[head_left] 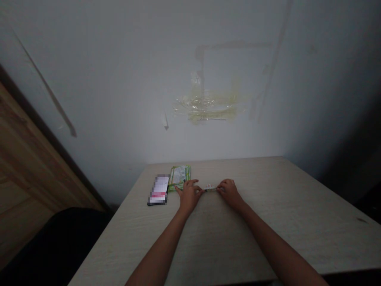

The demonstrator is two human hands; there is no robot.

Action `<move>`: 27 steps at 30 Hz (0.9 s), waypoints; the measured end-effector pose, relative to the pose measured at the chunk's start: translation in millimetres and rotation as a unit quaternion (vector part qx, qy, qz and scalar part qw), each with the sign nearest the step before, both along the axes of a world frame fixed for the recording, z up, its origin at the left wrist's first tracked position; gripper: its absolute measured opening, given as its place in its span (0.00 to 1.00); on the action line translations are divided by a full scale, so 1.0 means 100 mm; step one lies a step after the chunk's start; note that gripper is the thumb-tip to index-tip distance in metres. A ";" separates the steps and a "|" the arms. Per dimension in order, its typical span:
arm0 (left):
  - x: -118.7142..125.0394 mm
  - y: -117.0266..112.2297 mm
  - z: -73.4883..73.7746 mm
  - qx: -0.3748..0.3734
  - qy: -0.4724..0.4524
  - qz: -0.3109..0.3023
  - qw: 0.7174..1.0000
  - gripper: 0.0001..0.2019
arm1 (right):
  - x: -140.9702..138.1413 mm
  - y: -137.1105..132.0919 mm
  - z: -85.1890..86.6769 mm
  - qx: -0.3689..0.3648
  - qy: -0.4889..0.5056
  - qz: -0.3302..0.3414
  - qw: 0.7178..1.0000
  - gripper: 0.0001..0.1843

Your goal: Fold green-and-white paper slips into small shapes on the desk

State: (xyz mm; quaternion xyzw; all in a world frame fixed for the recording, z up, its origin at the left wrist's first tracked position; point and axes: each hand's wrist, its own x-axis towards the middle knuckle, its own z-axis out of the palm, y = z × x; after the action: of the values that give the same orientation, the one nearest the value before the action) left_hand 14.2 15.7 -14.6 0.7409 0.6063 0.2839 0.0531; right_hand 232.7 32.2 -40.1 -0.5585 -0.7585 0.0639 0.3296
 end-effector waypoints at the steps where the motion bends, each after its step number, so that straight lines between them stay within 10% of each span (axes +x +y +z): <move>1: 0.01 0.00 0.00 -0.001 -0.002 0.003 1.000 0.06 | -0.01 0.01 0.00 -0.001 -0.003 -0.006 1.000 0.08; 27: 0.08 0.06 0.00 -0.025 -0.006 0.039 0.999 0.08 | -0.09 0.03 0.02 -0.021 -0.018 -0.059 0.998 0.08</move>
State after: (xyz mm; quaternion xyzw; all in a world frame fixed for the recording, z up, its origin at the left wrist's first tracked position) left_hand 22.2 21.8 -14.7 0.7135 0.6414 0.2748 0.0638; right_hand 223.3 34.7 -38.4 -0.6103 -0.7285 0.0505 0.3072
